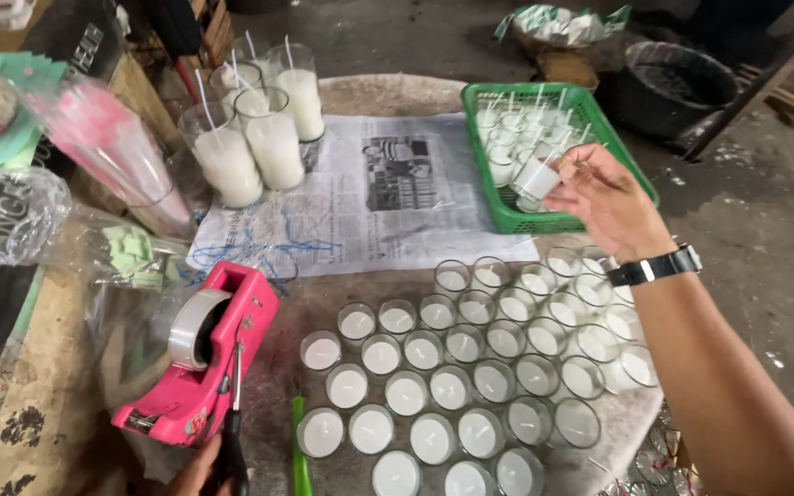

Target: Trimming wicks and organizing small glass candle jars on a production table.

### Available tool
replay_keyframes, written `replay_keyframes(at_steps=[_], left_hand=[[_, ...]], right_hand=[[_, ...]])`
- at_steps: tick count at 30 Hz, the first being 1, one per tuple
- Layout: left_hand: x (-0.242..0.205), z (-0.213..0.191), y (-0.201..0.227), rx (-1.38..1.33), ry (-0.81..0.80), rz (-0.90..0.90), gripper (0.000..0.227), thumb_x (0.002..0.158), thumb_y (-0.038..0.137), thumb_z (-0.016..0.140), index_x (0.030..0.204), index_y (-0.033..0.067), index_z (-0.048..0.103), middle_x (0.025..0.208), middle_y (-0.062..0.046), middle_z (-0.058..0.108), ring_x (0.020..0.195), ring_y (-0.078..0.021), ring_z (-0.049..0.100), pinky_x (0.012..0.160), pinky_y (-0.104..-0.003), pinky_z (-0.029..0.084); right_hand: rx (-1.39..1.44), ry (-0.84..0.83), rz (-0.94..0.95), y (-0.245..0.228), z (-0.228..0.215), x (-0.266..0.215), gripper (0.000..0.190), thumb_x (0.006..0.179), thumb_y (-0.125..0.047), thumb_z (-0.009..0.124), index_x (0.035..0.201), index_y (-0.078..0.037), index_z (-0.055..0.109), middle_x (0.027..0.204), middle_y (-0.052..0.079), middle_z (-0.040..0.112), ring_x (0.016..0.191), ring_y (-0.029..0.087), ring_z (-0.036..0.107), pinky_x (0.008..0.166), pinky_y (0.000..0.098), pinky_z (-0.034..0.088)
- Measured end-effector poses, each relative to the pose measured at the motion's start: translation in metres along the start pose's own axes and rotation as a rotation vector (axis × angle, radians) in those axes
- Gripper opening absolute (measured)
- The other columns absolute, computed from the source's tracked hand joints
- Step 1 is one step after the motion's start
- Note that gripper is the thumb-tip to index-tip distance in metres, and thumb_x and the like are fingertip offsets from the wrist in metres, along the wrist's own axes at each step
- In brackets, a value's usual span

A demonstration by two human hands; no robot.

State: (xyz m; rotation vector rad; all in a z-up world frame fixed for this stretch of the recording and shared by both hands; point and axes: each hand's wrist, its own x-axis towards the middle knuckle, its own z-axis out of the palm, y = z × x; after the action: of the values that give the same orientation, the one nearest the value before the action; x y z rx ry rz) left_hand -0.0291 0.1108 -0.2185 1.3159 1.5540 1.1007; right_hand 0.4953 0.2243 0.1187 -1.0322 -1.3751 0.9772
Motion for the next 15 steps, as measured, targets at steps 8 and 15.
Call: replay_keyframes(at_steps=[8, 15], left_hand=[[0.001, -0.010, 0.079, -0.546, -0.101, -0.906, 0.075, 0.080, 0.058, 0.046, 0.087, -0.0155, 0.060, 0.074, -0.037, 0.059, 0.060, -0.0363, 0.055, 0.049, -0.032, 0.038], [-0.111, 0.011, 0.261, 0.637, 0.289, 0.359, 0.063, 0.045, 0.028, 0.072, 0.105, 0.0331, 0.056, 0.090, 0.016, 0.063, 0.063, -0.0075, 0.060, 0.056, -0.021, 0.047]], right_hand=[[0.721, -0.118, 0.123, -0.035, 0.049, -0.056, 0.028, 0.084, -0.014, 0.052, 0.110, -0.013, 0.044, 0.107, 0.014, 0.053, 0.098, 0.028, 0.055, 0.069, 0.0345, 0.052], [-0.561, -0.172, -0.594, -0.053, 0.099, -0.100, 0.048, 0.075, -0.015, 0.059, 0.116, -0.001, 0.039, 0.112, 0.015, 0.050, 0.102, 0.023, 0.053, 0.087, 0.0298, 0.049]])
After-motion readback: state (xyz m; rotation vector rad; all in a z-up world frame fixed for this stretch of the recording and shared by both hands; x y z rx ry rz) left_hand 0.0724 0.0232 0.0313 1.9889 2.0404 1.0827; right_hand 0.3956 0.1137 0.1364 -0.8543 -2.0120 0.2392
